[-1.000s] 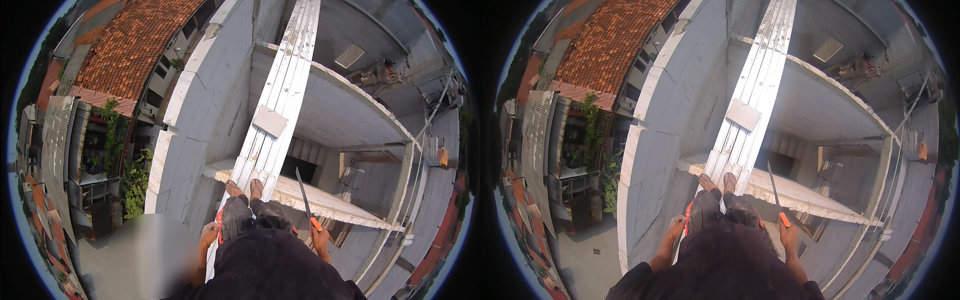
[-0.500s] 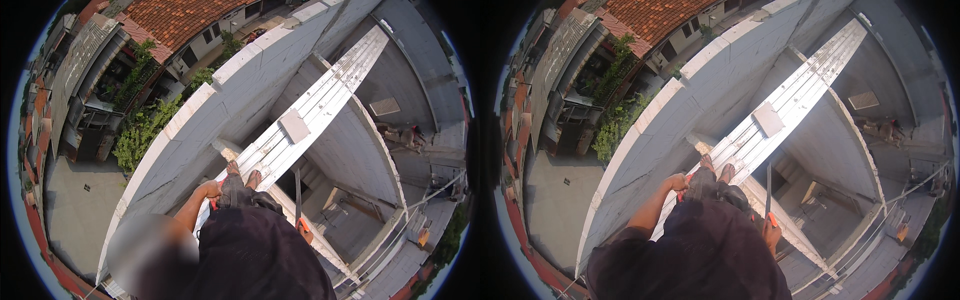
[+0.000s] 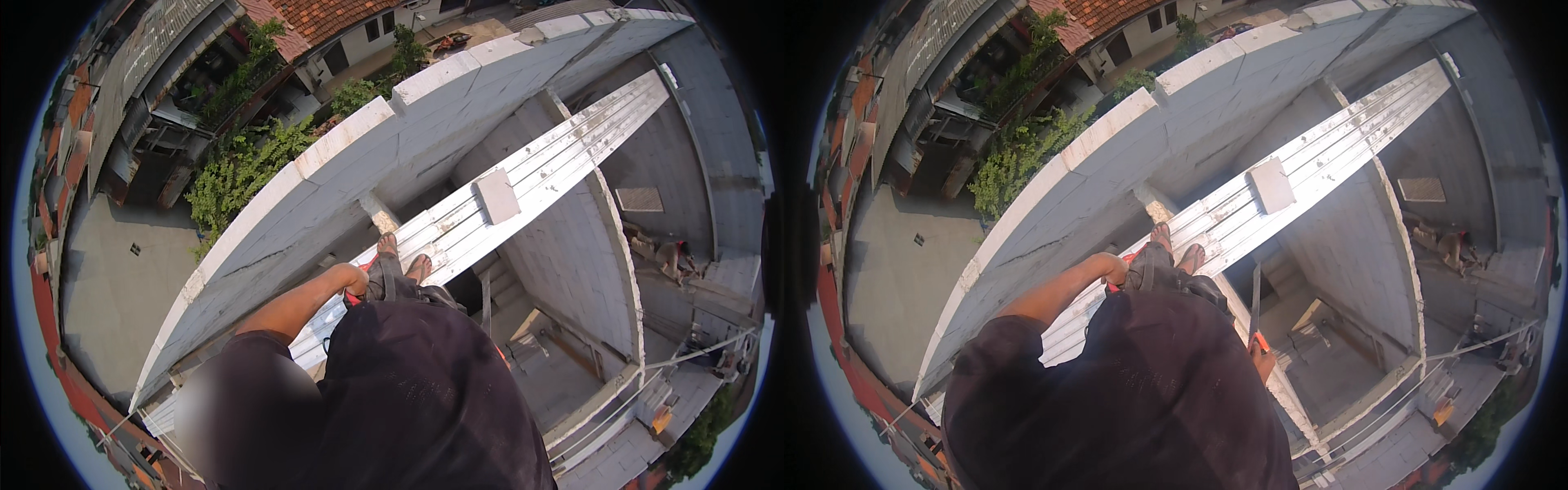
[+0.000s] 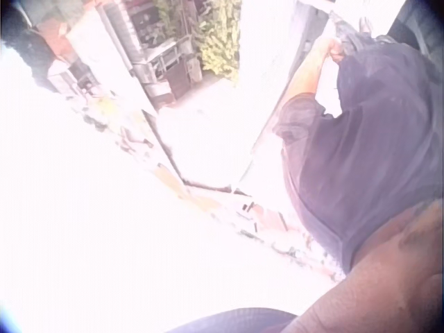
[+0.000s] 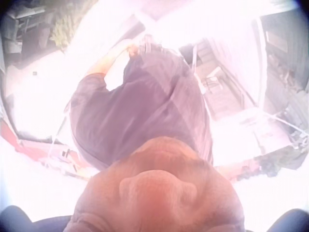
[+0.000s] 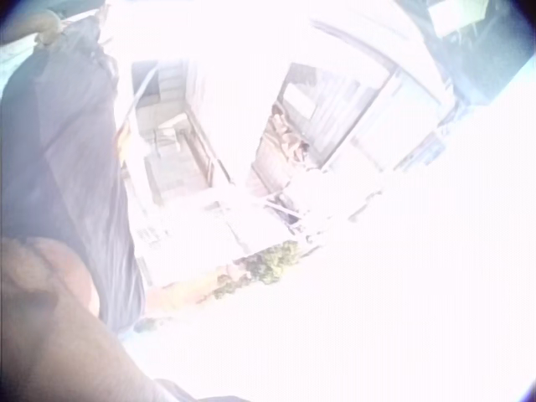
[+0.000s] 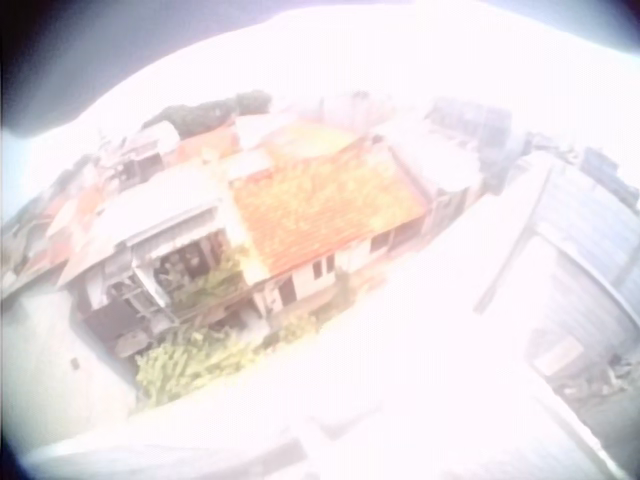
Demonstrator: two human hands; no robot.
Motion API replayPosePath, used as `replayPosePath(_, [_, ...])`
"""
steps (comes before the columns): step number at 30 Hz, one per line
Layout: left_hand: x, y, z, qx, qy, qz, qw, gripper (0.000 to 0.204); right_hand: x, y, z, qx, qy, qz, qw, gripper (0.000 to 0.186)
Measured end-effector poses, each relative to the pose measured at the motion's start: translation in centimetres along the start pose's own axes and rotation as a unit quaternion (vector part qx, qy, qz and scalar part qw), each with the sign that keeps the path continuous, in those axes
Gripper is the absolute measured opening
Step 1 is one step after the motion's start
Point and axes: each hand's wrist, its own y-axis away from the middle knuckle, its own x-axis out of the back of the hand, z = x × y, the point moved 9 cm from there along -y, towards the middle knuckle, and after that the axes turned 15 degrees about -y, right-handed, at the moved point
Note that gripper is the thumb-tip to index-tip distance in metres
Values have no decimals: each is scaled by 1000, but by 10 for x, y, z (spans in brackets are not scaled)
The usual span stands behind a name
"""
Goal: The person stands on a metal beam and uses a hand saw to cut a concrete block on a rooftop. They hold the block with one hand and saw with the other, then briefly measure the block with a tape measure before continuing to saw.
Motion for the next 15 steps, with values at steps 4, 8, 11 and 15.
replayPosePath(4, [-5,-5,4,-87,-316,14,945,46,0,2,-64,-21,-94,-28,995,44])
replayPosePath(8, [-42,-33,-43,32,-103,31,994,80,-25,-8,-58,-14,-112,-25,993,45])
replayPosePath(11, [-30,-9,-37,-28,-198,-81,976,49,-30,-18,-75,-50,-89,-58,993,48])
replayPosePath(15, [0,-4,-49,6,-199,36,979,33,-32,-15,-59,-59,-74,-84,992,53])
